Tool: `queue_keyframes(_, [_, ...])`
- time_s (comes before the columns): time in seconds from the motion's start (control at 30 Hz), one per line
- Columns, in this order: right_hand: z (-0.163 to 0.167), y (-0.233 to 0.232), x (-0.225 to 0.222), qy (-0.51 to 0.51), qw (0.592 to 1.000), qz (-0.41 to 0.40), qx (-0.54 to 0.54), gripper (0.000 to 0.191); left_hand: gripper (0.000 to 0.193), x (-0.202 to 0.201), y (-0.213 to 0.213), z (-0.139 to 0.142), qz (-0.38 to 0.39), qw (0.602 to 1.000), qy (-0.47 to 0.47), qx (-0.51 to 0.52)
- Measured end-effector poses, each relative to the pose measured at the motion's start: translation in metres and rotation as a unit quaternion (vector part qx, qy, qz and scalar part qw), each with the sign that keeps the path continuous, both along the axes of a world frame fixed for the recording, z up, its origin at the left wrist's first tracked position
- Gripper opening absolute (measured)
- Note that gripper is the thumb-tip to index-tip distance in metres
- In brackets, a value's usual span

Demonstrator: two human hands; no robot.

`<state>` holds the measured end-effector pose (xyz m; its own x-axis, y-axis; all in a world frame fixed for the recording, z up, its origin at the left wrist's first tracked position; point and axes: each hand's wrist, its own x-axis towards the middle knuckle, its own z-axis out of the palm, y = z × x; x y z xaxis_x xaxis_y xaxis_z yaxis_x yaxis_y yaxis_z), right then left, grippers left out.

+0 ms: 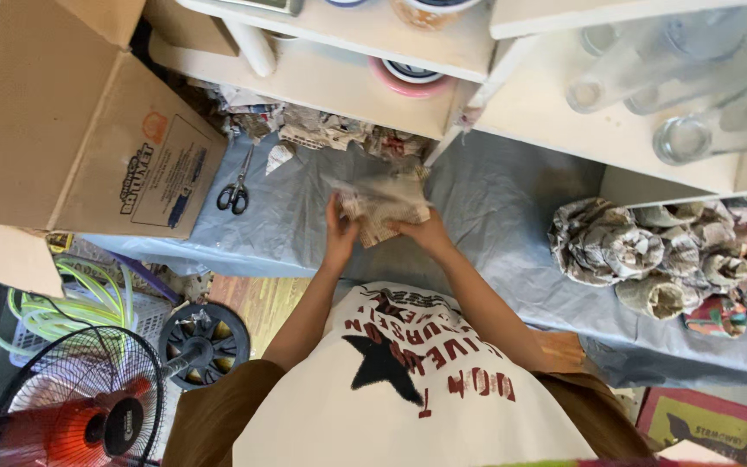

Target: The person repeatedly wraps individual glassware items with newspaper sheets on a table. They pick up a glass or cup, wrap it in newspaper, and place the wrapped item into a growing pile. The process is repeated for multiple items throughout the clip.

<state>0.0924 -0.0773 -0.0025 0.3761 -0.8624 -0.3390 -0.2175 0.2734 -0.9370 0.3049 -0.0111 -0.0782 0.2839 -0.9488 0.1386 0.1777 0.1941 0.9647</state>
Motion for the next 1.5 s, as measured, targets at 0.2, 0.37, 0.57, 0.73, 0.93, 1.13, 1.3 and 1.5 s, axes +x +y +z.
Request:
queue_keyframes(0.2, [0.010,0.030,-0.043,0.003,0.999,-0.045,-0.004,0.042,0.072,-0.023,-0.009,0.024,0.008,0.985,0.057,0.164])
queue_keyframes(0.37, [0.024,0.038,-0.083,-0.211,0.946,-0.171,0.179,0.029,0.062,-0.030,-0.014,0.038,-0.105,0.977,0.076,0.172])
queue_keyframes(0.57, [0.011,0.053,-0.097,-0.142,0.971,-0.171,0.083,0.027,0.070,-0.068,-0.018,0.039,0.006,0.943,-0.332,0.013])
queue_keyframes(0.73, [-0.008,0.062,-0.094,-0.100,0.988,-0.116,0.013,0.051,0.042,-0.090,-0.017,0.030,-0.192,0.971,-0.081,0.118])
queue_keyframes(0.93, [-0.020,0.060,-0.136,-0.188,0.896,-0.365,0.169,0.051,0.028,-0.057,-0.016,0.023,-0.096,0.967,-0.090,0.220])
queue_keyframes(1.13, [-0.014,0.059,-0.184,0.161,0.876,-0.403,-0.212,0.048,0.025,-0.025,-0.002,0.010,-0.059,0.964,-0.015,0.258])
queue_keyframes(1.3, [0.014,0.042,-0.149,0.248,0.857,-0.170,-0.418,0.067,0.017,-0.023,0.002,0.010,-0.093,0.945,0.036,0.311])
queue_keyframes(1.5, [0.018,-0.006,-0.089,0.362,0.862,0.129,-0.331,0.101,0.018,-0.022,0.003,0.012,-0.147,0.942,-0.040,0.299])
